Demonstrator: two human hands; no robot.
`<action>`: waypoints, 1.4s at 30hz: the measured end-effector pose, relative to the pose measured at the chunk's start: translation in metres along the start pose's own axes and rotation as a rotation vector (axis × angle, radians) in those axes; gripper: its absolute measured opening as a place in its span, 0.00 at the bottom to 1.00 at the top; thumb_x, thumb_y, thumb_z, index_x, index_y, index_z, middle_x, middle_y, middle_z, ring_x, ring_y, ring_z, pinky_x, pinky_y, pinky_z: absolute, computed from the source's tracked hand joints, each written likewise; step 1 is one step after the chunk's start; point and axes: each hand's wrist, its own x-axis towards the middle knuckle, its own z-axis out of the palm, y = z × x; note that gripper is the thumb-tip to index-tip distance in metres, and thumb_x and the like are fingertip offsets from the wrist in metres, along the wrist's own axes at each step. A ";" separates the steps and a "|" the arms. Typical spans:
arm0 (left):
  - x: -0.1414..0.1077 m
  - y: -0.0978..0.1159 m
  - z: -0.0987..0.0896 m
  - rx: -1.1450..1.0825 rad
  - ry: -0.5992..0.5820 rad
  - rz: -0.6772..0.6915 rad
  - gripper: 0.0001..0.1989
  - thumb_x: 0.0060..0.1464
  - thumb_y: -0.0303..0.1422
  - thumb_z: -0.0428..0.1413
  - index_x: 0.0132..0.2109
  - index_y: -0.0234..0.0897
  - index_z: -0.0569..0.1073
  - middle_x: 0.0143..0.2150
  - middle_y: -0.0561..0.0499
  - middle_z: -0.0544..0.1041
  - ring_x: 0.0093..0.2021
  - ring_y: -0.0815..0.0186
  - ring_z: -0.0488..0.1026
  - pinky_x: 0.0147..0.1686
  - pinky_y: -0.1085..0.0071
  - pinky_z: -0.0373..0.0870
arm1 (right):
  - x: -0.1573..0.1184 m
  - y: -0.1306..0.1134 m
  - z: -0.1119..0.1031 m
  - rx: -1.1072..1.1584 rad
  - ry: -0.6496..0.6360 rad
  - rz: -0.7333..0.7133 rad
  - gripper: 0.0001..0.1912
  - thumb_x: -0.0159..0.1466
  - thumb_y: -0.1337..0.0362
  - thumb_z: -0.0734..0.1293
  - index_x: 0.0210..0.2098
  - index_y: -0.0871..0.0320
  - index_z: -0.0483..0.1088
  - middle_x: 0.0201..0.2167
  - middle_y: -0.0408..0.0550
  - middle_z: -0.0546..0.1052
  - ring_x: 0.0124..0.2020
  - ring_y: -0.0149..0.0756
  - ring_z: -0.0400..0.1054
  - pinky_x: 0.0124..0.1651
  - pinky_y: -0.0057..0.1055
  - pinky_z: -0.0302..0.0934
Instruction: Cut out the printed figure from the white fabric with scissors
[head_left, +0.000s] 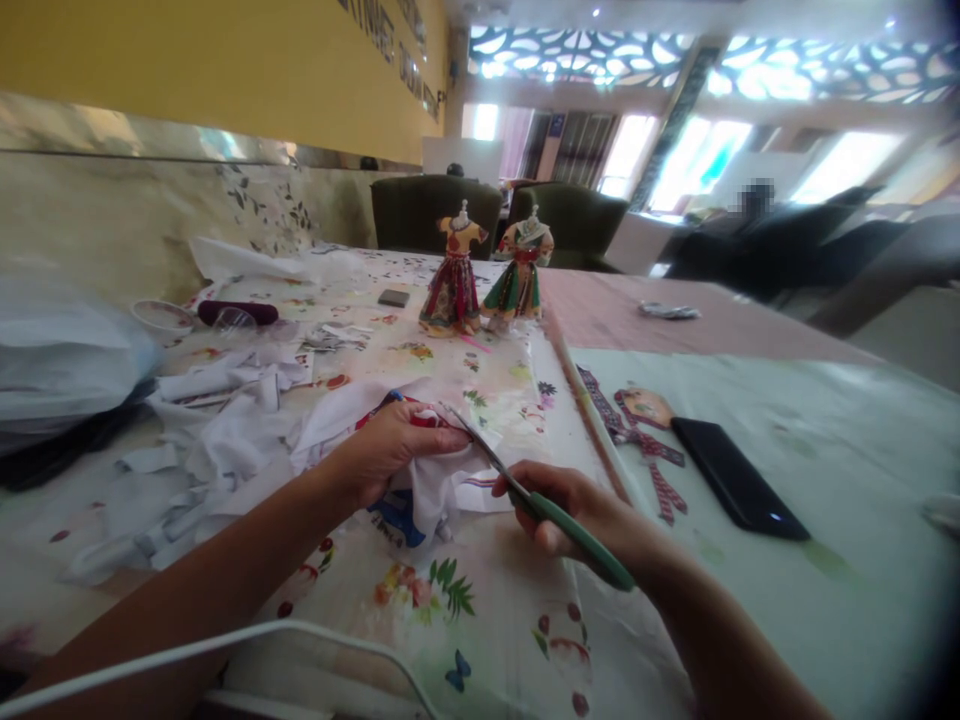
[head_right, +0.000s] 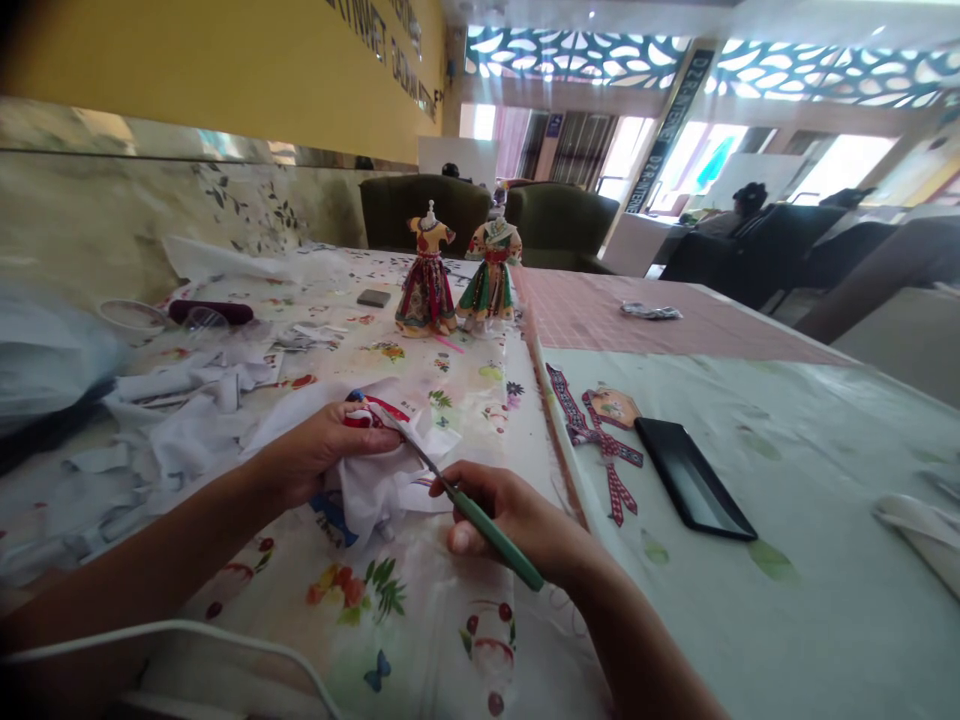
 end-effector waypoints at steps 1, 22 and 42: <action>0.000 0.000 0.000 0.001 0.000 0.001 0.11 0.38 0.30 0.70 0.33 0.32 0.83 0.31 0.49 0.83 0.30 0.66 0.77 0.34 0.73 0.72 | 0.000 0.000 0.000 -0.007 0.002 -0.002 0.36 0.54 0.32 0.71 0.40 0.59 0.70 0.27 0.39 0.63 0.28 0.30 0.53 0.29 0.28 0.48; 0.002 -0.001 -0.004 -0.008 -0.046 -0.002 0.13 0.38 0.29 0.71 0.35 0.33 0.84 0.32 0.48 0.84 0.31 0.66 0.78 0.35 0.74 0.72 | 0.000 -0.005 0.005 -0.015 0.077 0.110 0.32 0.56 0.37 0.72 0.40 0.61 0.70 0.21 0.36 0.62 0.19 0.25 0.52 0.21 0.24 0.46; 0.003 -0.003 -0.003 0.036 -0.043 -0.018 0.11 0.38 0.28 0.69 0.34 0.33 0.84 0.32 0.47 0.84 0.32 0.65 0.78 0.36 0.71 0.71 | 0.000 -0.001 0.006 -0.088 0.110 0.065 0.26 0.57 0.41 0.73 0.39 0.58 0.73 0.24 0.39 0.64 0.26 0.30 0.54 0.28 0.28 0.48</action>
